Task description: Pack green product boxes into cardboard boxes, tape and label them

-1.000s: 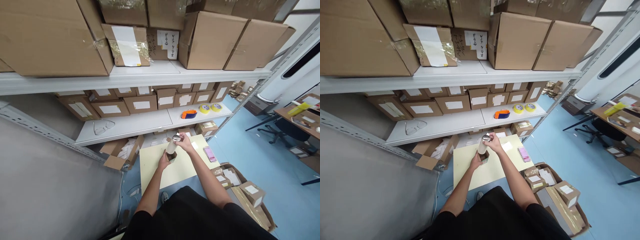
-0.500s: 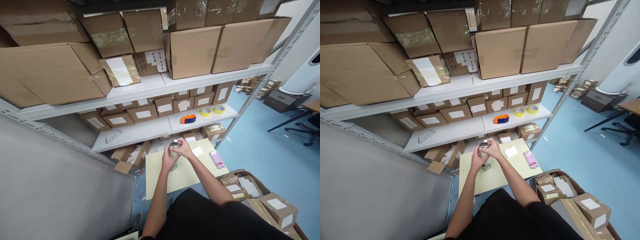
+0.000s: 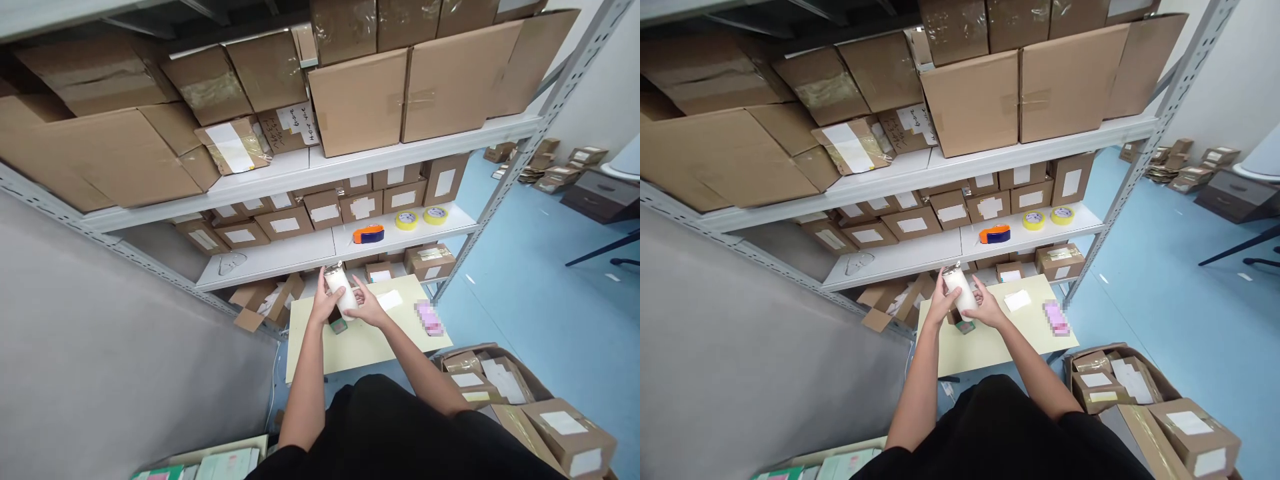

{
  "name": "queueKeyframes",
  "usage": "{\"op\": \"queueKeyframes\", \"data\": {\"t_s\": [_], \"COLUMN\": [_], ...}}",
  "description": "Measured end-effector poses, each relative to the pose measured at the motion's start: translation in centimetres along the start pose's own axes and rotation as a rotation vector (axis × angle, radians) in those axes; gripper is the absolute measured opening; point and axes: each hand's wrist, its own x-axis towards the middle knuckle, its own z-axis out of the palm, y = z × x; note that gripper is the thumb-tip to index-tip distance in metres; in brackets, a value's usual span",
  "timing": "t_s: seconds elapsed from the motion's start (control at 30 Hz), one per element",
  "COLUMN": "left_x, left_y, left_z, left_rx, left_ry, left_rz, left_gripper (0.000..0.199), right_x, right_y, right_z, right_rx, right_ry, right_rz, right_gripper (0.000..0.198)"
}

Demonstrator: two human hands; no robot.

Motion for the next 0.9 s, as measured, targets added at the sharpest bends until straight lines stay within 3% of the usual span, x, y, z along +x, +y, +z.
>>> {"op": "queueKeyframes", "data": {"t_s": [0.07, 0.13, 0.27, 0.43, 0.57, 0.67, 0.8, 0.9], "left_x": [0.0, 0.0, 0.0, 0.2, 0.6, 0.8, 0.9, 0.7], "left_y": [0.4, 0.5, 0.2, 0.2, 0.2, 0.2, 0.2, 0.2], "left_z": [1.1, 1.9, 2.9, 3.4, 4.4, 5.4, 5.7, 5.1], "left_rx": [0.023, 0.037, -0.050, -0.021, -0.111, -0.175, -0.125, -0.138], "left_ry": [0.069, 0.119, 0.080, 0.068, 0.051, 0.008, 0.109, 0.088], "left_rz": [0.004, -0.021, -0.078, -0.056, -0.062, -0.063, -0.085, -0.102], "left_gripper": [0.105, 0.107, 0.108, 0.115, 0.114, 0.113, 0.112, 0.114], "right_x": [-0.8, -1.6, -2.7, -3.1, -3.1, -3.1, -3.2, -3.2], "right_y": [-0.5, -0.9, -1.3, -1.1, -1.1, -1.0, -0.9, -1.0], "right_z": [-0.5, -1.1, -1.9, -2.3, -3.5, -4.1, -3.7, -3.1], "right_rx": [-0.114, -0.148, 0.000, -0.003, 0.031, 0.009, -0.103, -0.050], "right_ry": [0.058, 0.021, -0.094, 0.052, -0.012, 0.040, 0.171, 0.090], "right_rz": [0.012, 0.014, -0.010, -0.018, -0.031, -0.019, 0.005, 0.010], "right_gripper": [0.127, 0.126, 0.119, 0.129, 0.123, 0.121, 0.127, 0.125]}}
